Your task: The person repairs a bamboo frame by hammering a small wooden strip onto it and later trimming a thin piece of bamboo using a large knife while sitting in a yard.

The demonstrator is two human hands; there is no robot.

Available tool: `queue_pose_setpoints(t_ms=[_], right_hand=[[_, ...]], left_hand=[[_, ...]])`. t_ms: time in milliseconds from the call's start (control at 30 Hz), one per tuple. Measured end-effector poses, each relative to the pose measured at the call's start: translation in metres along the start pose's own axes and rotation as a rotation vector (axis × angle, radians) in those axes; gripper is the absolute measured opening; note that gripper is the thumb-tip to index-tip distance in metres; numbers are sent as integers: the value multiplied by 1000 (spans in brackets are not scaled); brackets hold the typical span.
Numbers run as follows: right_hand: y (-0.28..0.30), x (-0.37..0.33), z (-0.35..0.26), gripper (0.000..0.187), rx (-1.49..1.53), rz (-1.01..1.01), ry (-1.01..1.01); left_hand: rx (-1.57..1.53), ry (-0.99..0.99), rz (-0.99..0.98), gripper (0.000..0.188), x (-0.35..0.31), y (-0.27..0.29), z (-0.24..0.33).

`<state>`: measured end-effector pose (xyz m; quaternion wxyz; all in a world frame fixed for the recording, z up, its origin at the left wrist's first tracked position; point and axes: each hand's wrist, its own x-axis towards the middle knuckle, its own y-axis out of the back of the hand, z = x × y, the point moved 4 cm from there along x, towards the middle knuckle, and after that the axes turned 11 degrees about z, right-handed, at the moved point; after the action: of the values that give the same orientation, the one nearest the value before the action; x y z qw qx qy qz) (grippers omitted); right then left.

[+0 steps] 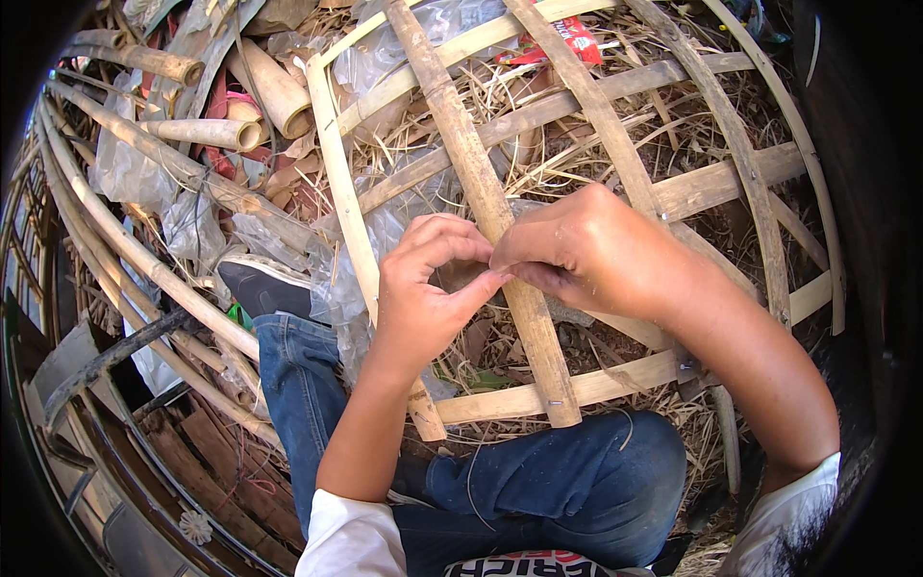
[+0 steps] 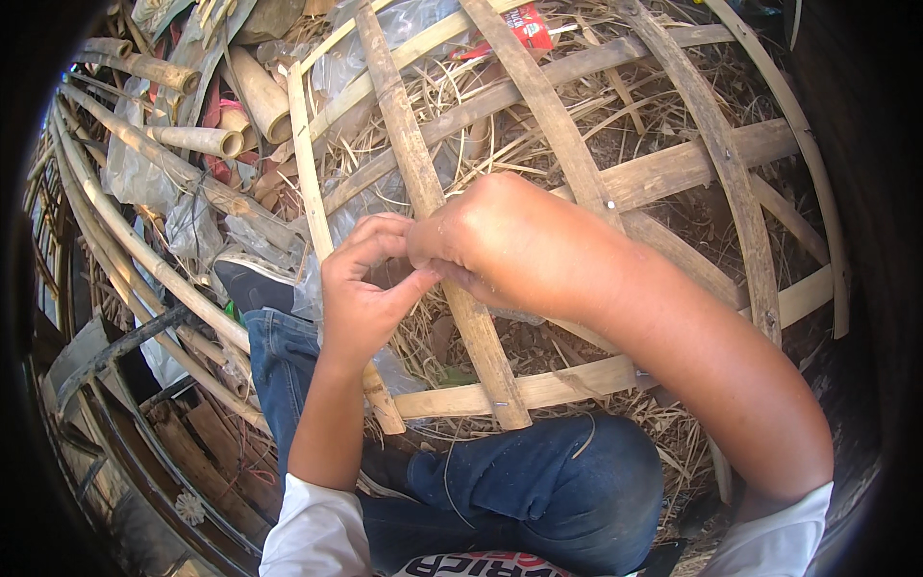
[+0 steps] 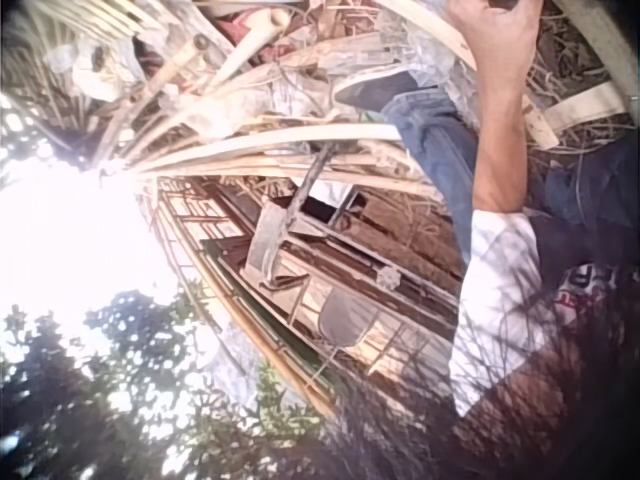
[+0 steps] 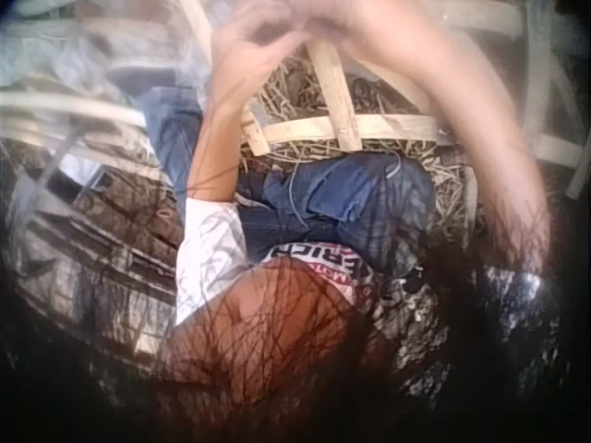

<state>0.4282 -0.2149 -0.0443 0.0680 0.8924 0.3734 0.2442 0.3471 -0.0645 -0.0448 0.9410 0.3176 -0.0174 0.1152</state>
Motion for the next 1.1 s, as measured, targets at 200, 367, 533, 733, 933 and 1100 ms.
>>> queue_pose_setpoints(t_ms=[200, 367, 533, 733, 933, 1100], right_hand=[[-2, 1, -2, 11, -88, -71, 26], [-3, 1, -4, 15, -103, -111, 113], [1, 4, -8, 23, -86, -123, 148], [3, 5, -12, 21, -79, -139, 134], [1, 3, -9, 18, -70, -113, 87], [0, 5, -12, 16, -63, -76, 51]], left_hand=[[11, -5, 18, 20, 0, -1, 1], [53, -47, 10, 23, -2, 0, 1], [39, -140, 31, 23, -1, 0, 1], [-22, -226, 10, 20, 0, -3, -2], [-48, -253, 25, 19, 0, -4, -2], [-102, -261, 67, 18, -1, -5, -7]])
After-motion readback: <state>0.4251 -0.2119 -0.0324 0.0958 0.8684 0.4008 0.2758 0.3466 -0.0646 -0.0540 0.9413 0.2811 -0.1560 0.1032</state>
